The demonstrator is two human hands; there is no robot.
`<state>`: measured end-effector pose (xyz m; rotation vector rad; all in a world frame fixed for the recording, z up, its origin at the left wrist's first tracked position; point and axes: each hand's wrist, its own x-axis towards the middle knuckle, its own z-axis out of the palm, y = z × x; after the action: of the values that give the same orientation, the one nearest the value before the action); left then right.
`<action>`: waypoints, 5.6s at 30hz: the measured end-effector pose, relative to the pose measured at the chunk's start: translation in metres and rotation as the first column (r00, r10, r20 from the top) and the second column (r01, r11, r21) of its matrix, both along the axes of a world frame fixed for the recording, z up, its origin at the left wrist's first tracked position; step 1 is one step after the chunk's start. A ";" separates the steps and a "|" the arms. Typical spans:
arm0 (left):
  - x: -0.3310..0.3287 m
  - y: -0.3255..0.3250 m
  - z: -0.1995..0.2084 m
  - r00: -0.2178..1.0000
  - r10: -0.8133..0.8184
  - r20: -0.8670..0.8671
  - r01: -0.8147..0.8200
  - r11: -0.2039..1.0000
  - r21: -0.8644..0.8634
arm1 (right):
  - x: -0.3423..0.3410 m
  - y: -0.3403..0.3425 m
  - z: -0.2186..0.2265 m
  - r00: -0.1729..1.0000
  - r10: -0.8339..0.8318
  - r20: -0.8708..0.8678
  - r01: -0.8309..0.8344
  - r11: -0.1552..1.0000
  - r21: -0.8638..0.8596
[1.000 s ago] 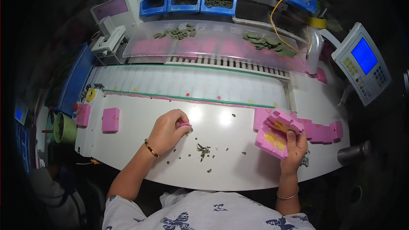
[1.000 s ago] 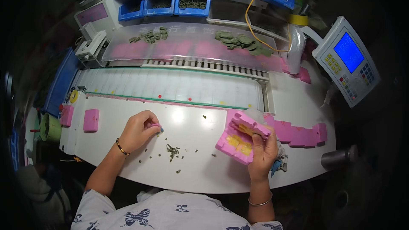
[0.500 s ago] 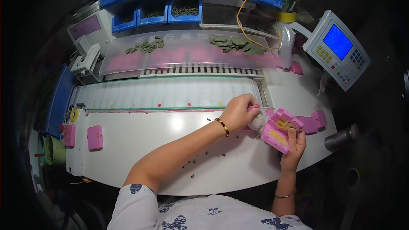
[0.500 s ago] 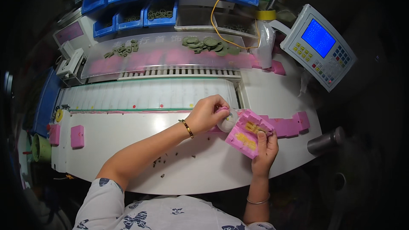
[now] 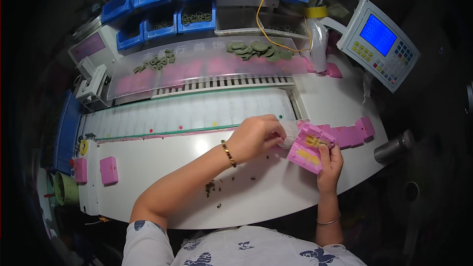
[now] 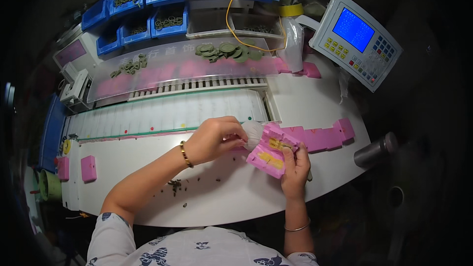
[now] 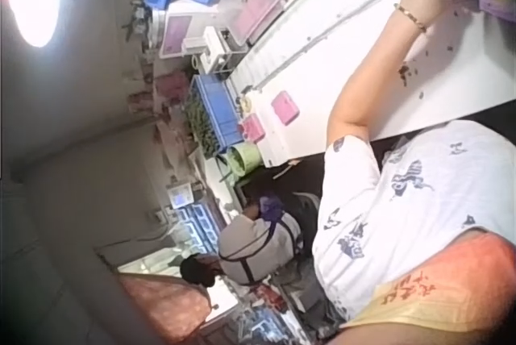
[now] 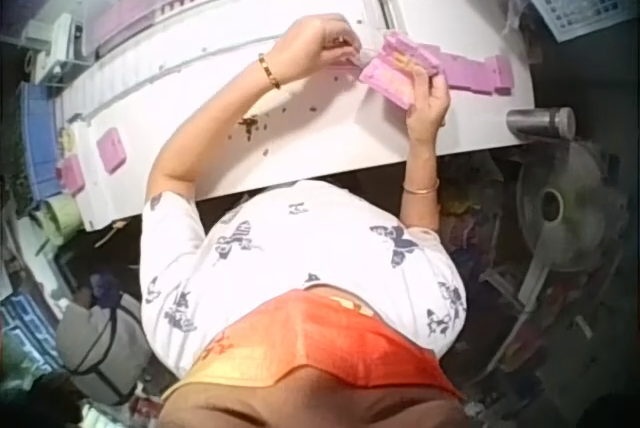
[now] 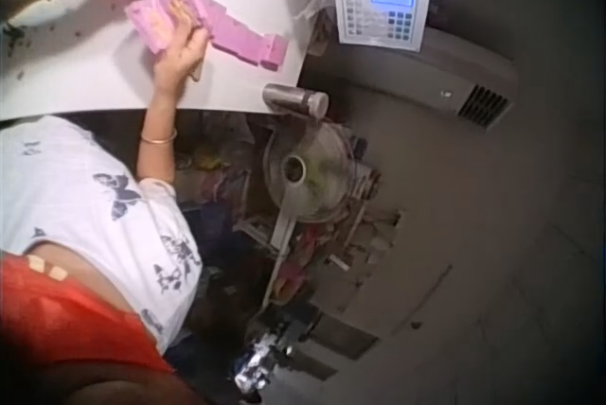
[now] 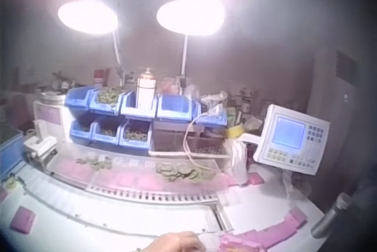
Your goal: Placing small green jewelry patterns into a pink rubber mold and pressing them in securely using a cloth-wrapped bundle tool.
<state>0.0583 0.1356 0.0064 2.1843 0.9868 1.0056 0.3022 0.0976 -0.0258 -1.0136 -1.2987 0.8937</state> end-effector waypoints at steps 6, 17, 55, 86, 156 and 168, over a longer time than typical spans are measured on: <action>-0.006 -0.037 0.014 0.779 0.264 0.568 0.150 0.802 -0.578 | -0.022 -0.008 0.008 0.990 0.023 0.142 -0.033 0.997 0.066; -0.026 -0.077 -0.007 0.783 0.357 0.509 -0.069 0.864 -0.500 | -0.062 -0.025 0.013 0.941 0.337 -0.019 -0.336 0.933 -0.126; -0.033 -0.115 -0.027 0.694 0.380 0.611 -0.010 0.854 -0.521 | -0.098 -0.040 0.013 0.808 0.505 -0.304 -0.590 0.675 -0.444; -0.044 -0.120 -0.029 0.567 0.423 0.707 0.297 0.695 -0.654 | -0.101 -0.040 0.020 0.692 0.680 -0.242 -0.706 0.567 -0.425; -0.057 -0.125 -0.019 0.778 0.574 0.256 -0.502 0.812 -0.298 | -0.113 -0.025 0.021 0.916 0.365 -0.164 -0.398 0.873 -0.281; -0.160 -0.062 -0.048 0.478 0.875 -0.080 -0.873 0.483 0.071 | -0.127 -0.032 0.020 0.834 0.504 -0.224 -0.552 0.765 -0.332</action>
<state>-0.1020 0.0736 -0.0419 1.6580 2.2938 1.3007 0.1756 0.0659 -0.0062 -0.8707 -1.3559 1.6791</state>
